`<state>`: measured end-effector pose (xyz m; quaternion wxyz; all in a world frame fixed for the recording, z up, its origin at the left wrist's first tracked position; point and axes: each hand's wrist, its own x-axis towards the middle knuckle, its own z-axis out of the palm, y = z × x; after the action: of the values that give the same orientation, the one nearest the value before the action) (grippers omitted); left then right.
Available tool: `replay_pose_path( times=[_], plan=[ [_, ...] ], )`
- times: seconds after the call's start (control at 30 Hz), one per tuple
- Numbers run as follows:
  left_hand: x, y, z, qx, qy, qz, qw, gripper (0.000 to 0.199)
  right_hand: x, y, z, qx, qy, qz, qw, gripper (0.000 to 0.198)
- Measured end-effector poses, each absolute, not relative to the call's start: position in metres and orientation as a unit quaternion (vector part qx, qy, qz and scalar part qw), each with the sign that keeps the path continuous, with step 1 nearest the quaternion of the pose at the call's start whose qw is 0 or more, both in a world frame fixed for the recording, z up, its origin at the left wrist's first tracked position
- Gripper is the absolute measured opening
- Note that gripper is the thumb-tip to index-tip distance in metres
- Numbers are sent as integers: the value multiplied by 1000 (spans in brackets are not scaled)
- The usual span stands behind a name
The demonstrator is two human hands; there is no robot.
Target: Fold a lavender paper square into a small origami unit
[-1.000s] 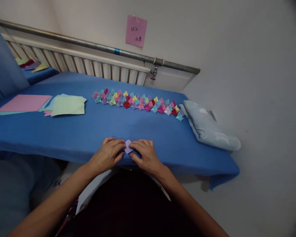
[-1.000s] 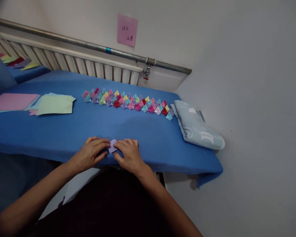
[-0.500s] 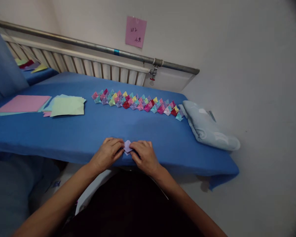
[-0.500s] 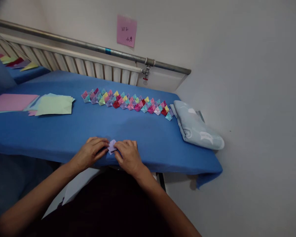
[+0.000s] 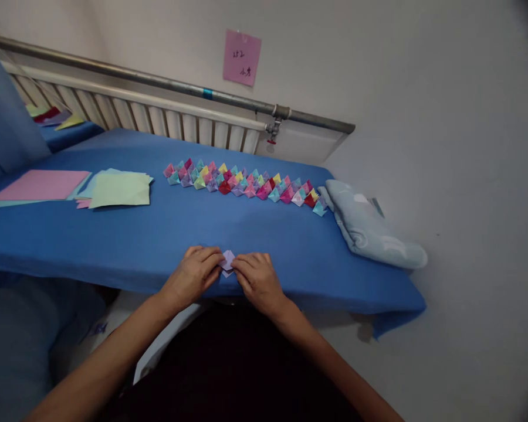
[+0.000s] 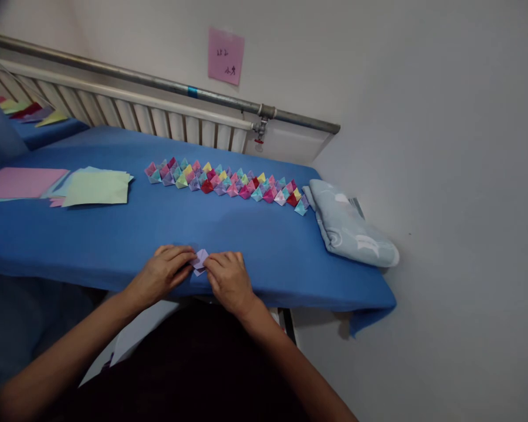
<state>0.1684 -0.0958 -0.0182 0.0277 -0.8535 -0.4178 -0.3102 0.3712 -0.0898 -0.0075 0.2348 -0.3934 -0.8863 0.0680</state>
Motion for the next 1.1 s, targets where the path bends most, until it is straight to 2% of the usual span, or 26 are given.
replay_pose_path(
  times=[0.17,0.4,0.57,0.77,1.1],
  plan=[
    [171,-94,-13,-866,-408,-287,38,29,372,-89,-7,-383,-899,56,205,20],
    [173,-86,-2,-899,-384,-209,-13,50,373,-87,-7,-382,-900,64,199,17],
    [171,-83,-3,-901,-377,-213,-28,40,372,-88,-6,-395,-890,74,215,17],
    [167,-85,-9,-891,-363,-273,-5,34,372,-89,-6,-397,-886,81,227,16],
    [168,-82,-10,-901,-366,-233,-17,24,371,-88,-7,-409,-875,100,239,16]
  ],
)
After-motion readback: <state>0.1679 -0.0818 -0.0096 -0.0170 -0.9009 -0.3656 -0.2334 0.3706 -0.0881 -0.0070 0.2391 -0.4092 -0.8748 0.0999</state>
